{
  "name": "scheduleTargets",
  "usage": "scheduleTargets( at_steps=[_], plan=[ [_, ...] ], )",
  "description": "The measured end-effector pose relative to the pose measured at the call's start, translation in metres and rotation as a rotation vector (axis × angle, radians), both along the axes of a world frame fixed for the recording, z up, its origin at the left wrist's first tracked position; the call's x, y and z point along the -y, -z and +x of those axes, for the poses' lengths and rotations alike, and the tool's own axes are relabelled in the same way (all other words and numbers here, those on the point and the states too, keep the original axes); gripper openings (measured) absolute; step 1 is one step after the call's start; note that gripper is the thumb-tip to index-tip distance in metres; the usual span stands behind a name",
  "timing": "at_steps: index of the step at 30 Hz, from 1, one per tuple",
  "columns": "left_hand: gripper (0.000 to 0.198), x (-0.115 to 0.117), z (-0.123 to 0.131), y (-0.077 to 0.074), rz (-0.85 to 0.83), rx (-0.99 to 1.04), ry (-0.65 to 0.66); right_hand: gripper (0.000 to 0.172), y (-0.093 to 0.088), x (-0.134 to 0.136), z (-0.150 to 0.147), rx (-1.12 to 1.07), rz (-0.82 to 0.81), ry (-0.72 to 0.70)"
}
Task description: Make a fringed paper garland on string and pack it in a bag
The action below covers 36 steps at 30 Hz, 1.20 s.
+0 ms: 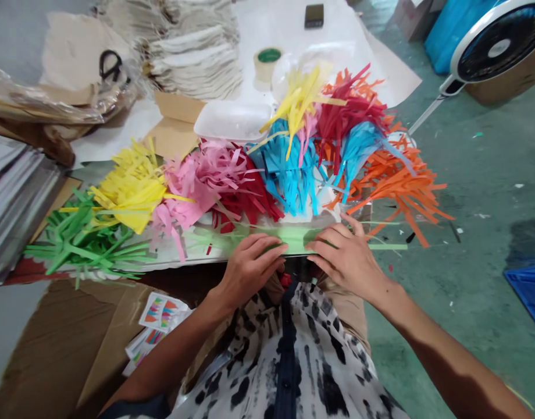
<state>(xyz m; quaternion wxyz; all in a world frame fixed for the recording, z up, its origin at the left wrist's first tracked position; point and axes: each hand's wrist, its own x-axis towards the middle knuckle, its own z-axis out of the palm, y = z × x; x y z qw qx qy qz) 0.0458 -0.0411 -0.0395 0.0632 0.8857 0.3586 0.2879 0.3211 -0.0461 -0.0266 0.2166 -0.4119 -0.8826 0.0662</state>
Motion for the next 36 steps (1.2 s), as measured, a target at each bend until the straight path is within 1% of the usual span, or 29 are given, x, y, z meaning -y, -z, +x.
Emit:
scheduleTargets(
  at_steps=[5,8,11,12,15,17,19,22,24,27,31,33,36],
  plan=[
    [0.016,-0.006,-0.008,0.002,0.021,0.014,0.074,0.016,0.003,0.002,0.007,-0.029,0.012,-0.007],
    [0.018,-0.008,-0.009,0.002,0.008,0.026,0.073,0.014,0.004,0.005,0.005,-0.011,0.026,0.011],
    [0.024,-0.007,-0.007,0.001,-0.003,0.009,0.065,0.024,0.006,0.008,0.001,0.020,0.021,0.021],
    [0.024,-0.006,-0.006,0.000,-0.012,0.003,0.061,0.024,0.006,0.008,0.001,0.007,0.016,0.028],
    [0.020,-0.007,-0.005,-0.004,-0.083,0.008,0.043,0.016,0.006,0.007,0.005,-0.115,-0.022,0.051],
    [0.019,-0.010,-0.005,-0.009,-0.150,0.014,0.021,0.010,0.004,0.005,0.008,-0.177,-0.076,0.063],
    [0.017,-0.014,-0.004,-0.015,-0.219,0.015,-0.008,0.009,0.002,0.003,0.007,-0.172,-0.117,0.102],
    [0.016,-0.020,-0.003,-0.024,-0.306,-0.002,-0.086,0.013,0.002,0.001,-0.002,-0.110,-0.105,0.217],
    [0.018,-0.023,-0.002,-0.027,-0.330,-0.024,-0.156,0.016,0.003,-0.001,-0.010,-0.051,-0.073,0.294],
    [0.020,-0.023,0.002,-0.027,-0.335,-0.035,-0.243,0.019,0.005,-0.004,-0.019,0.021,-0.062,0.365],
    [0.020,-0.024,0.006,-0.021,-0.305,-0.073,-0.320,0.021,0.003,-0.005,-0.023,0.050,-0.069,0.388],
    [0.020,-0.026,0.007,-0.019,-0.276,-0.111,-0.341,0.023,0.001,-0.006,-0.024,0.060,-0.057,0.394],
    [0.020,-0.028,0.008,-0.016,-0.233,-0.139,-0.339,0.023,-0.002,-0.007,-0.023,0.074,-0.052,0.396]
  ],
)
